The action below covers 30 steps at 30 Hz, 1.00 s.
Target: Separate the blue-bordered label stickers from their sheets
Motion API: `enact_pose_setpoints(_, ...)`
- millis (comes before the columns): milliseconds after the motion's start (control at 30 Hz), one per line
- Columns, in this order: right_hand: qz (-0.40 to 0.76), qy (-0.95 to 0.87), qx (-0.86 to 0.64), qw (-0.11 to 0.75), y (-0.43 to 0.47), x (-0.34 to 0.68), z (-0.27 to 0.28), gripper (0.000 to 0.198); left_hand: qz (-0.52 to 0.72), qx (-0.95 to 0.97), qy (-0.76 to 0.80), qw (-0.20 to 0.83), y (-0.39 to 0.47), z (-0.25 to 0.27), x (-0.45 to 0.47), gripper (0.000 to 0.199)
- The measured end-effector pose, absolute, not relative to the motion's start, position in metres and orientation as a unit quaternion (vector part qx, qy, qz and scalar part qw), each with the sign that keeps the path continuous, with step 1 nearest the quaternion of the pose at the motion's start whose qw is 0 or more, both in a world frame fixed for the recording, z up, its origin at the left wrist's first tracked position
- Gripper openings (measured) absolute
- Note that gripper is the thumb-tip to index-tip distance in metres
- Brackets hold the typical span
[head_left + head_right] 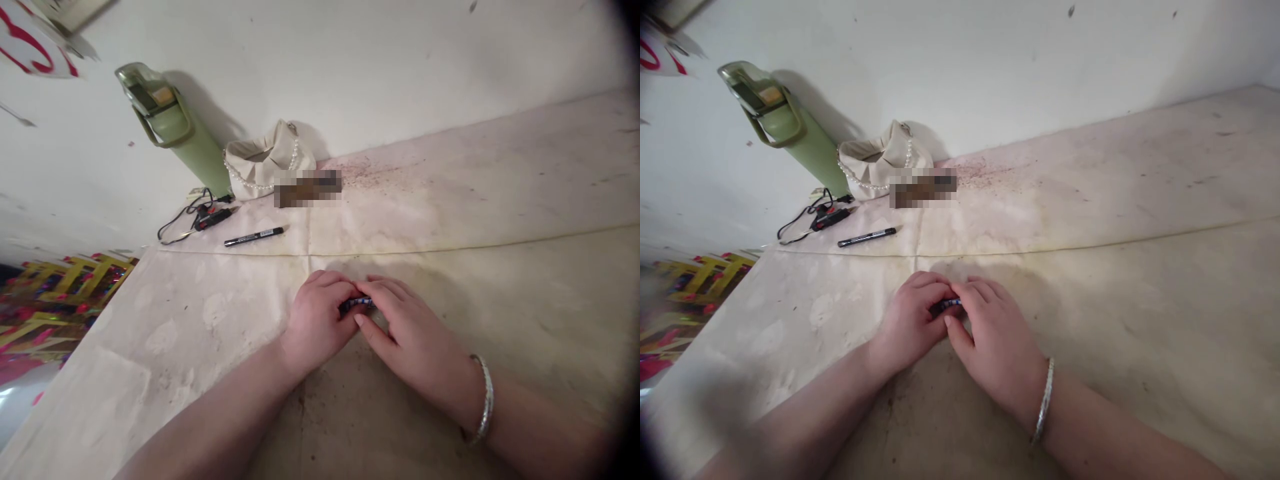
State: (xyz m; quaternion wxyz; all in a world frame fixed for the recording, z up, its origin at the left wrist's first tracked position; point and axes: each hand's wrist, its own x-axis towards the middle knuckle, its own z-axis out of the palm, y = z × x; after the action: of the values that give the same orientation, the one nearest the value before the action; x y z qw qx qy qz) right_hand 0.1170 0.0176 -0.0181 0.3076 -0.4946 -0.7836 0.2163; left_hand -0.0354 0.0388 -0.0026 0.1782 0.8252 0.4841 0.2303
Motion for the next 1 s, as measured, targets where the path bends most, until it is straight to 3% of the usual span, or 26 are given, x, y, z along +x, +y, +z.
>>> enact_pose_setpoints(1000,0.210,-0.786,-0.494,0.307,0.0171,0.1169,-0.0188,0.031,0.225,0.828,0.482,0.178,0.0391,-0.0017,-0.0357,0.007)
